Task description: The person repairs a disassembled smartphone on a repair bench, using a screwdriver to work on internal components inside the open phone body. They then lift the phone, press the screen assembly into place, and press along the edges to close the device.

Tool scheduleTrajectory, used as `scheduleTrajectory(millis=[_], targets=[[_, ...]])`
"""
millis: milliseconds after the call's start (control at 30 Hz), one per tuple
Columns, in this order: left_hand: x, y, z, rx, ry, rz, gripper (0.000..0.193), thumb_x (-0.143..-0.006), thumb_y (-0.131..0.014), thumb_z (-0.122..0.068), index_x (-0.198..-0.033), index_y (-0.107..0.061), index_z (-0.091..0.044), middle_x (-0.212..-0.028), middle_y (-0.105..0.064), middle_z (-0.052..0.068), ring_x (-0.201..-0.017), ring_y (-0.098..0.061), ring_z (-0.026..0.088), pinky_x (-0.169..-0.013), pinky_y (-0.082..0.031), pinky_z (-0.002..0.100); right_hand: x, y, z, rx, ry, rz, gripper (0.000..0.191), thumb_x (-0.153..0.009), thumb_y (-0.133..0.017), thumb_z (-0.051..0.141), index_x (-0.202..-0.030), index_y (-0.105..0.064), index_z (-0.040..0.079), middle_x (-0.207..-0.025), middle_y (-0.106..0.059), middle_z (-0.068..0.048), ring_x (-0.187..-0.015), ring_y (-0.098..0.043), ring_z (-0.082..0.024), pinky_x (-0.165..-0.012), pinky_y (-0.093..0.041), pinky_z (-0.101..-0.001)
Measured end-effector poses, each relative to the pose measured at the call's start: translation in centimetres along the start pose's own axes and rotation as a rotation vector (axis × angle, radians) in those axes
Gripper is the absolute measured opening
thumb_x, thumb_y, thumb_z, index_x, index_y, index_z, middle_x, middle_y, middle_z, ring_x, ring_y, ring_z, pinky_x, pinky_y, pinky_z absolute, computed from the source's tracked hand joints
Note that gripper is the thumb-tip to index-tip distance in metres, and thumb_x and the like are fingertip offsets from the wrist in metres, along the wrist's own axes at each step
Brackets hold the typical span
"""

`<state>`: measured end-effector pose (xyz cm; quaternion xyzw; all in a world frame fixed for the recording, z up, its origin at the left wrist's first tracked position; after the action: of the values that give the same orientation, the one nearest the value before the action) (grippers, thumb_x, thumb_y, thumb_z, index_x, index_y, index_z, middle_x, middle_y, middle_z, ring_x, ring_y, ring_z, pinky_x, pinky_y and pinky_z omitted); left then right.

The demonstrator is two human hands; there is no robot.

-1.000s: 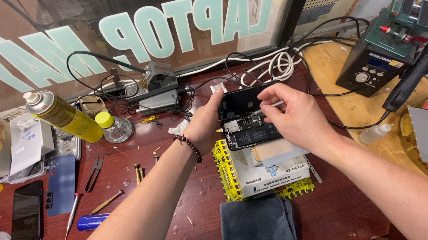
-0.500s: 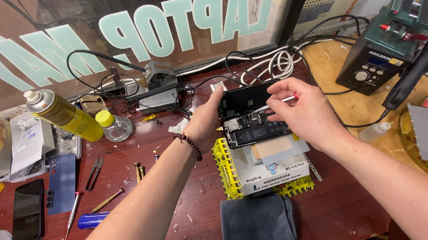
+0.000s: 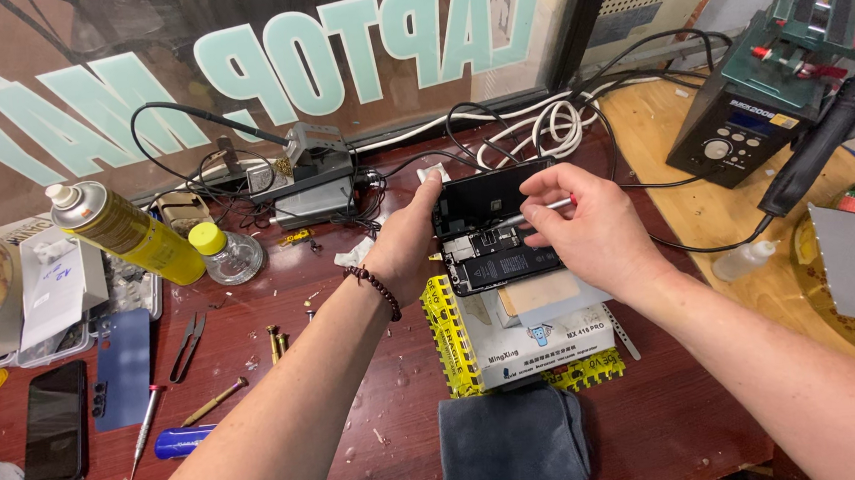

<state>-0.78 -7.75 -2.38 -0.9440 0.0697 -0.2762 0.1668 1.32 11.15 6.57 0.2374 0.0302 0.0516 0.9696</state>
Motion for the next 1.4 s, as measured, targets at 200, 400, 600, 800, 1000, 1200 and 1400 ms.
scheduleTrajectory(millis=[200,400,600,800,1000,1200,1400], targets=[[0.0,0.0,0.1,0.001,0.000,-0.001,0.065,-0.095,-0.045,-0.063,-0.134,-0.061,-0.013,-0.125,-0.068,0.003,-0.113,-0.064,0.022,-0.098,-0.049,0.047,0.0,0.1,-0.4,-0.049,-0.034,0.003,0.021,-0.094,-0.066,0.009,-0.114,-0.067,0.001,-0.099,-0.070,-0.008,-0.084,-0.073,-0.013,-0.071,-0.066,-0.0284],[0.0,0.0,0.1,-0.007,0.003,0.004,0.064,-0.095,-0.045,-0.063,-0.132,-0.061,-0.013,-0.123,-0.069,0.003,-0.110,-0.065,0.021,-0.097,-0.050,0.047,0.1,0.3,-0.9,-0.134,-0.066,0.006,0.021,-0.094,-0.065,0.006,-0.114,-0.066,0.001,-0.100,-0.069,-0.009,-0.084,-0.073,-0.014,-0.072,-0.067,-0.0288],[0.1,-0.1,0.0,0.000,0.004,0.010,0.064,-0.095,-0.045,-0.062,-0.131,-0.062,-0.012,-0.122,-0.069,0.004,-0.109,-0.065,0.021,-0.096,-0.050,0.047,0.1,0.3,-1.2,-0.194,-0.072,-0.001,0.021,-0.095,-0.065,0.006,-0.114,-0.067,0.001,-0.099,-0.069,-0.008,-0.086,-0.072,-0.013,-0.073,-0.067,-0.0290],[0.2,0.0,-0.1,-0.017,-0.006,0.005,0.064,-0.095,-0.044,-0.063,-0.131,-0.063,-0.012,-0.123,-0.069,0.003,-0.110,-0.065,0.022,-0.096,-0.050,0.046,0.3,0.1,-1.3,-0.145,-0.093,-0.012,0.020,-0.095,-0.065,0.007,-0.114,-0.067,0.001,-0.099,-0.071,-0.009,-0.087,-0.073,-0.015,-0.073,-0.066,-0.0291],[0.2,-0.1,0.0,-0.010,-0.005,0.009,0.064,-0.095,-0.045,-0.062,-0.130,-0.063,-0.012,-0.123,-0.069,0.003,-0.111,-0.064,0.021,-0.096,-0.049,0.046,0.6,0.1,-1.5,-0.200,-0.126,0.004,0.022,-0.094,-0.064,0.006,-0.115,-0.065,0.001,-0.100,-0.070,-0.009,-0.090,-0.073,-0.015,-0.073,-0.067,-0.0300],[0.0,0.0,0.0,0.000,-0.002,0.015,0.064,-0.095,-0.045,-0.062,-0.130,-0.063,-0.012,-0.122,-0.069,0.003,-0.109,-0.064,0.021,-0.096,-0.050,0.046,0.7,0.2,-1.5,-0.257,-0.141,0.011,0.024,-0.094,-0.064,0.005,-0.117,-0.064,0.000,-0.100,-0.069,-0.009,-0.091,-0.073,-0.016,-0.074,-0.066,-0.0312],[-0.1,0.0,0.0,-0.002,0.000,0.011,0.062,-0.095,-0.046,-0.061,-0.128,-0.063,-0.012,-0.121,-0.070,0.003,-0.109,-0.065,0.021,-0.095,-0.050,0.046,0.6,1.4,-1.4,-0.350,-0.129,-0.070,0.028,-0.092,-0.064,0.002,-0.119,-0.059,-0.001,-0.097,-0.065,-0.010,-0.084,-0.072,-0.018,-0.072,-0.066,-0.0330]])
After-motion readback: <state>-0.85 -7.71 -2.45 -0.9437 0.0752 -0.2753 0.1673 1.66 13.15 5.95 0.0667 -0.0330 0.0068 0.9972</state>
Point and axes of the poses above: each hand's wrist, its own x-axis away from the middle knuckle, its own y-axis out of the back of the hand, z = x × y, the point moved 6 cm from there along -x, towards the middle knuckle
